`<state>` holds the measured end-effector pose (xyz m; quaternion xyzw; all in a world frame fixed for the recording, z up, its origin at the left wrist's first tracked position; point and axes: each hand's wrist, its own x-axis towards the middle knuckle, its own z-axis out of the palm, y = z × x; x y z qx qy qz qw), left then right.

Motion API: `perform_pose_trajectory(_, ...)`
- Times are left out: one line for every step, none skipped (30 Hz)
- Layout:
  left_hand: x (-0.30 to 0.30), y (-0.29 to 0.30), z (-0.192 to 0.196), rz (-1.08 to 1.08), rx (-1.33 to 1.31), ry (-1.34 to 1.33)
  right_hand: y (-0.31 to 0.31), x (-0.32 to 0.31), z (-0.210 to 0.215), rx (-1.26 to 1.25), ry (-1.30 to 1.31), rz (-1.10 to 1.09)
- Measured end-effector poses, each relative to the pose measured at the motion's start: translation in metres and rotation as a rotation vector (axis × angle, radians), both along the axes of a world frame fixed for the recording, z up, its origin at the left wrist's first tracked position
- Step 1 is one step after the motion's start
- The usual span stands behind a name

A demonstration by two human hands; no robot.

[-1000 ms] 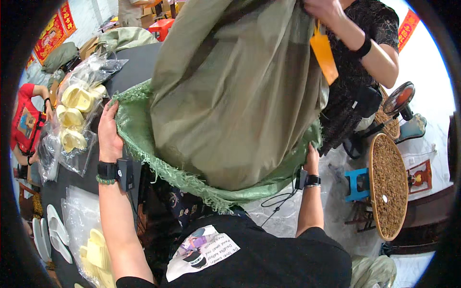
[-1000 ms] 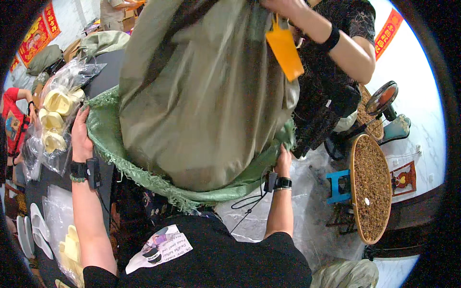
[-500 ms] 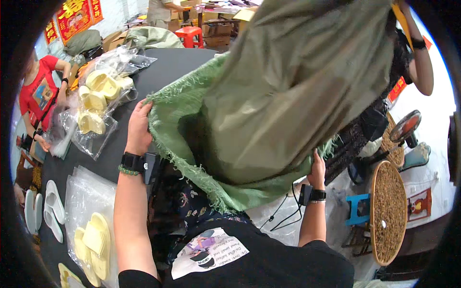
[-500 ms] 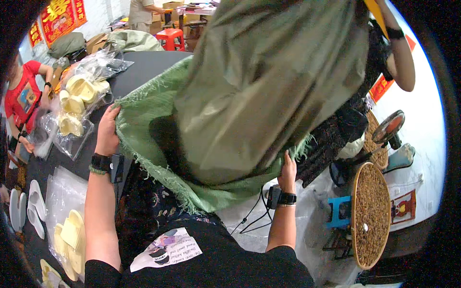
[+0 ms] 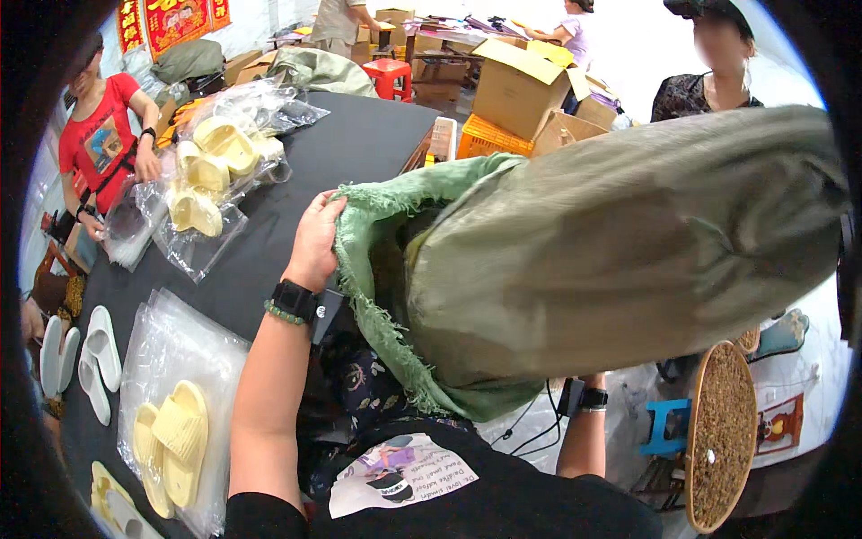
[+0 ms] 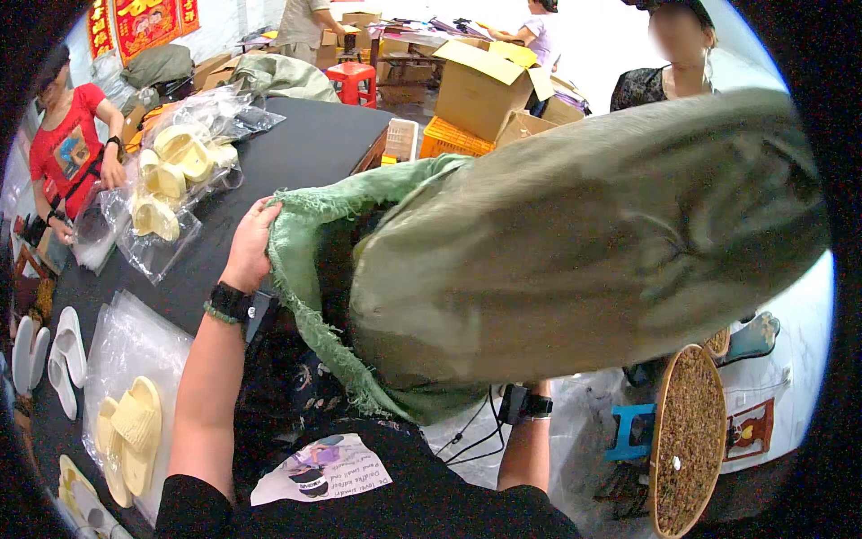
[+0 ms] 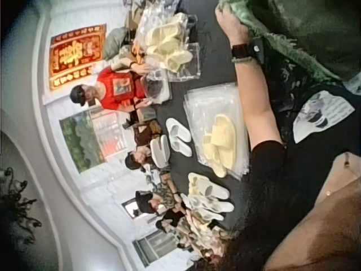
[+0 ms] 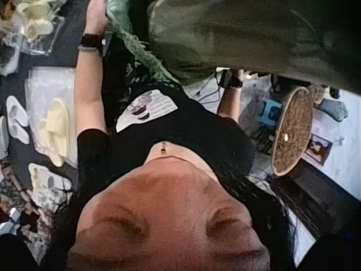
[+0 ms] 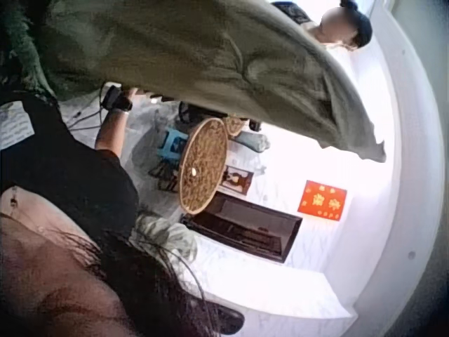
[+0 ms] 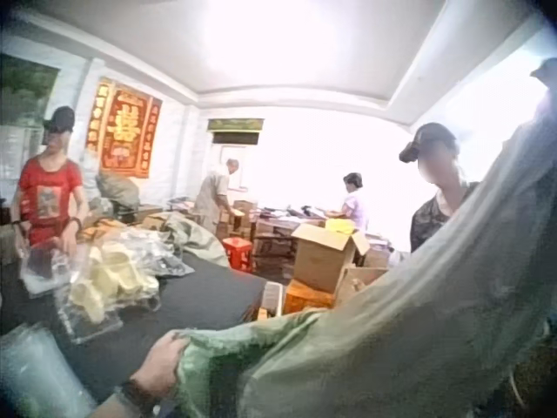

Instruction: The recorder is packing pairs of slippers into plastic bags at a shared work table.

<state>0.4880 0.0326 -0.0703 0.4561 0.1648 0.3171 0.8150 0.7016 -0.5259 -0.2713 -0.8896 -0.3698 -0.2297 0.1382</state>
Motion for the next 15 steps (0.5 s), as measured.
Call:
perform_pose_trajectory(0.000, 0.000, -0.002, -0.009, -0.005, -0.015, -0.001, -0.001, 0.000, 0.005, 0.004, 0.012)
perform_pose_trajectory(0.001, -0.003, 0.000, -0.002, -0.004, -0.012, -0.006, -0.017, -0.011, 0.010, 0.008, 0.020)
perform_pose_trajectory(0.003, -0.005, 0.000, 0.003, -0.007, -0.015, -0.006, -0.007, -0.001, 0.015, 0.010, 0.026)
perform_pose_trajectory(0.004, -0.006, 0.000, 0.000, -0.018, -0.019, 0.002, -0.017, -0.009, 0.020, 0.013, 0.031)
perform_pose_trajectory(0.005, -0.008, 0.000, -0.004, -0.028, -0.020, 0.012, -0.007, -0.005, 0.024, 0.017, 0.035)
perform_pose_trajectory(0.005, -0.009, -0.001, -0.011, -0.047, -0.027, 0.012, -0.017, -0.007, 0.029, 0.022, 0.037)
perform_pose_trajectory(0.005, -0.011, -0.001, -0.011, -0.049, -0.028, 0.015, -0.014, -0.003, 0.034, 0.026, 0.039)
perform_pose_trajectory(0.001, -0.010, -0.002, -0.006, -0.046, -0.020, -0.001, -0.026, -0.011, 0.042, 0.033, 0.047)
perform_pose_trajectory(0.001, -0.011, -0.002, -0.010, -0.043, -0.013, -0.019, -0.044, -0.025, 0.050, 0.038, 0.046)
perform_pose_trajectory(-0.001, -0.011, -0.002, -0.006, -0.040, -0.011, -0.045, -0.071, -0.047, 0.059, 0.046, 0.051)
perform_pose_trajectory(-0.002, -0.011, -0.001, -0.005, -0.059, 0.006, -0.096, -0.106, -0.071, 0.066, 0.050, 0.051)
perform_pose_trajectory(-0.004, -0.011, -0.003, 0.001, -0.077, 0.031, -0.086, -0.092, -0.060, 0.074, 0.062, 0.056)
perform_pose_trajectory(-0.007, -0.009, -0.005, 0.009, -0.077, 0.039, -0.065, -0.057, -0.047, 0.082, 0.076, 0.065)
perform_pose_trajectory(-0.009, -0.009, -0.006, 0.010, -0.072, 0.034, -0.035, -0.008, -0.024, 0.086, 0.086, 0.067)
perform_pose_trajectory(-0.010, -0.009, -0.007, 0.010, -0.065, 0.033, 0.011, 0.046, 0.010, 0.092, 0.100, 0.068)
